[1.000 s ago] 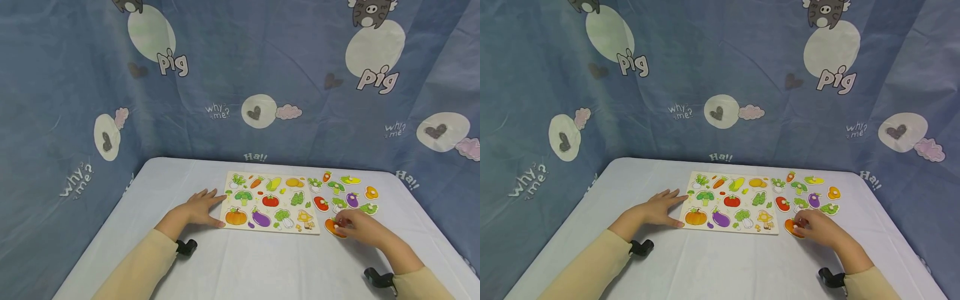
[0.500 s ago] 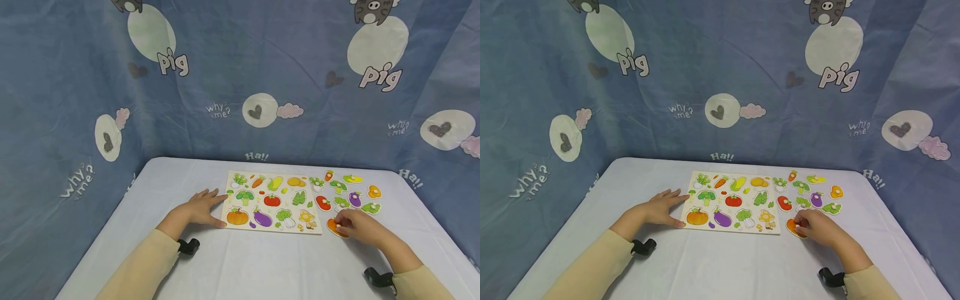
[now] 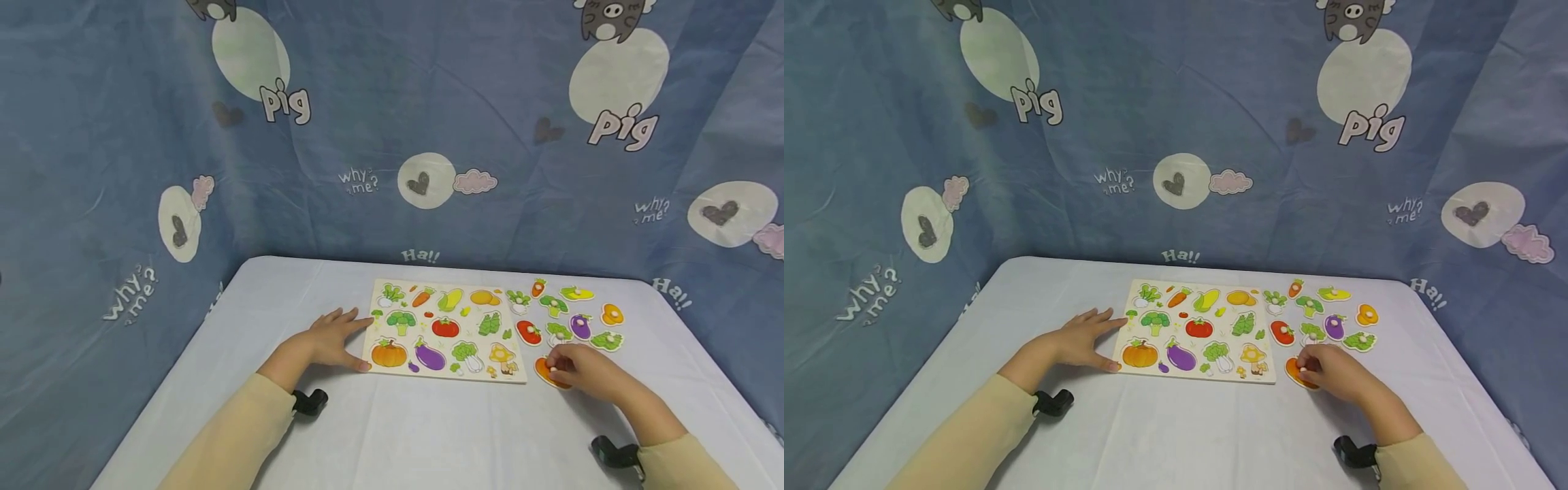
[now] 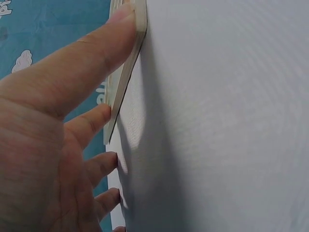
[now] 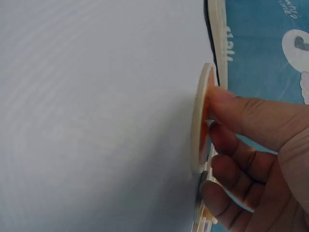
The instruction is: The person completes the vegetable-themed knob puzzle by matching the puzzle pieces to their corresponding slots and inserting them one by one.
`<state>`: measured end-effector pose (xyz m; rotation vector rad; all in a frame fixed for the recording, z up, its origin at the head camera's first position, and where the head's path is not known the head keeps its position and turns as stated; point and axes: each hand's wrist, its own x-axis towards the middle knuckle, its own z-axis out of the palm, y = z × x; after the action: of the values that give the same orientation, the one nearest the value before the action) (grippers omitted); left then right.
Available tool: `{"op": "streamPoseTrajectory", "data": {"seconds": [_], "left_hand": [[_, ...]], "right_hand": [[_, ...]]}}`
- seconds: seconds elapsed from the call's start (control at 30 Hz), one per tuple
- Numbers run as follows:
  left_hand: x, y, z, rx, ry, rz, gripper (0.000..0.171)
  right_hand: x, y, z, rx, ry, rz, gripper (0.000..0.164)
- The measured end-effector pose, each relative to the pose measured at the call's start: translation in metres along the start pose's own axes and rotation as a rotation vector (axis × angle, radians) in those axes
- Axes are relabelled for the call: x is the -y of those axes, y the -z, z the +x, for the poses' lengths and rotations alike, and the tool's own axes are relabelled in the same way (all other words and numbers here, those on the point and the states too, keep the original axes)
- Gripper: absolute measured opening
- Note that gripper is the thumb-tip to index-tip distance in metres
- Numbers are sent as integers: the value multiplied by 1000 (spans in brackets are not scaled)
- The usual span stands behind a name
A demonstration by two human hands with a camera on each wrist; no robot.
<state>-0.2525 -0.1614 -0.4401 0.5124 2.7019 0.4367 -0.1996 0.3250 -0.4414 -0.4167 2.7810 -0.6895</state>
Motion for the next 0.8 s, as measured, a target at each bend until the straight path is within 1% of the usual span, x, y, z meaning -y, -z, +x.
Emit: {"op": "streamPoseTrajectory", "data": {"seconds": [0.17,0.43,0.67,0.8], "left_hand": [[-1,0,-1,-2,-2,1,101],[0,-1,1,-9,-3,-1,101],[1,-2,1,-9,-7,3,101],[2,-2,0,-8,-2,-7,102]], "right_hand": [[0,2,0,10,-37,30,12],[0,2,0,9,-43,55,13],[0,0,-2,9,-87,75,14],[2,0,-3,6,-81,81,13]]}}
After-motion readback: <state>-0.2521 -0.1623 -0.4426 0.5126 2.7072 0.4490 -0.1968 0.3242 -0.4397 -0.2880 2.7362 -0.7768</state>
